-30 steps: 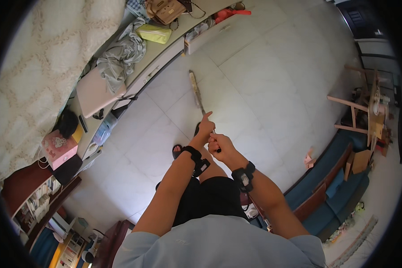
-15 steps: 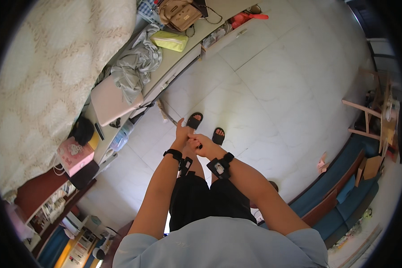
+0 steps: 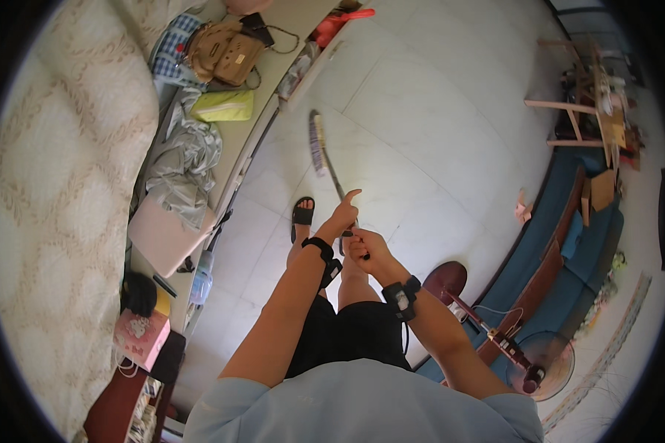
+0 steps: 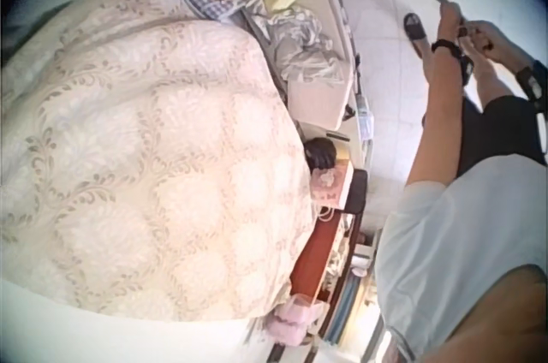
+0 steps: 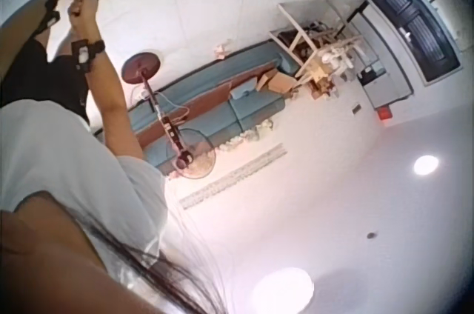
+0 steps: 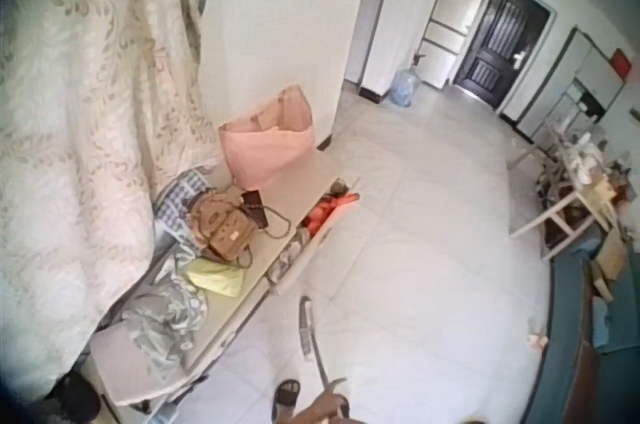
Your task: Sweeping the floor with a broom in a residential living area.
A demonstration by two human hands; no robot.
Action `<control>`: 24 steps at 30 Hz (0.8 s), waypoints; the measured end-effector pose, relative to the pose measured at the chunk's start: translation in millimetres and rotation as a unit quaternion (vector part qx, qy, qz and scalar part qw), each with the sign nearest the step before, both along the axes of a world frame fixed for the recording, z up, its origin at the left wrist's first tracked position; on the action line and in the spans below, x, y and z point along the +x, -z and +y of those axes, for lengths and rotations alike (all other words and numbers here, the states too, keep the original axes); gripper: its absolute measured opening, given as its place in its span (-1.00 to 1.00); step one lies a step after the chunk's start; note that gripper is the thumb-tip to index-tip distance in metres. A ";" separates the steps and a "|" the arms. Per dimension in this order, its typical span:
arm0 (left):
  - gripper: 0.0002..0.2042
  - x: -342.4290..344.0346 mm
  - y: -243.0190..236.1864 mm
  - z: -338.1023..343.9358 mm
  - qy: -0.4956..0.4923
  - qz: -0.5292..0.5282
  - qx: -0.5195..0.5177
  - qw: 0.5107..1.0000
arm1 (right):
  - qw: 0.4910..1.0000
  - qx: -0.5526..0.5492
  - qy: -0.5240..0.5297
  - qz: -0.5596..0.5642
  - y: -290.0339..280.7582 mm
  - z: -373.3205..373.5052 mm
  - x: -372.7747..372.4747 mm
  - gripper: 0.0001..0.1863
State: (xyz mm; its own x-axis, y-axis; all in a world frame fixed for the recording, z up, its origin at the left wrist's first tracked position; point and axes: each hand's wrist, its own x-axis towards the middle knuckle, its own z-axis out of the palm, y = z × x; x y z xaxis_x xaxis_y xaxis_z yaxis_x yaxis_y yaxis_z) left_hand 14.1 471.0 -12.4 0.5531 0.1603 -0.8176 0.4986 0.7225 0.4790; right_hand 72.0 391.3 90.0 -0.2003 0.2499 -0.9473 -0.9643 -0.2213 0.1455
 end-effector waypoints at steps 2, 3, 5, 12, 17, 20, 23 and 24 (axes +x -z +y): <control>-0.39 9.0 -7.3 3.7 -0.018 -0.065 0.039 0.997 | 0.999 0.005 0.018 -0.050 -11.8 8.3 -7.1 -0.84; -0.40 10.6 -10.6 5.1 -0.009 -0.056 0.087 0.995 | 0.998 0.013 0.037 -0.054 -16.6 13.8 -10.4 -0.83; -0.40 9.7 -16.9 5.7 -0.023 -0.100 0.077 0.992 | 0.996 0.026 0.064 -0.054 -29.3 21.8 -16.0 -0.82; -0.49 -27.3 9.4 13.3 0.075 -0.046 0.218 0.972 | 0.991 0.051 0.075 0.099 -49.9 28.7 -20.0 -0.73; -0.53 -37.6 45.4 28.0 0.042 0.076 0.160 0.983 | 0.976 0.127 0.089 0.150 2.2 26.0 -1.4 -0.83; -0.64 -17.3 39.4 22.9 -0.039 0.116 0.073 0.990 | 0.965 0.075 0.117 0.221 31.4 19.9 16.4 -0.89; -0.68 23.6 24.0 9.9 -0.023 0.109 0.055 0.992 | 0.963 0.103 0.168 0.186 37.5 -3.9 45.2 -0.93; -0.64 45.3 20.9 4.0 0.018 0.082 0.049 0.995 | 0.966 0.100 0.175 0.160 36.1 -13.1 62.0 -0.93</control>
State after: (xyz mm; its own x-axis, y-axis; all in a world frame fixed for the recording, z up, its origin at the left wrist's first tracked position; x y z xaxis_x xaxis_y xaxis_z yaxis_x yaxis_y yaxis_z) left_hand 59.4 475.0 -33.3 0.4206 0.2267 -0.8785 0.6007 0.6560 0.4570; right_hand 134.0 378.1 53.9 -0.3447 0.5270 -0.7768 -0.8982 0.0553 0.4361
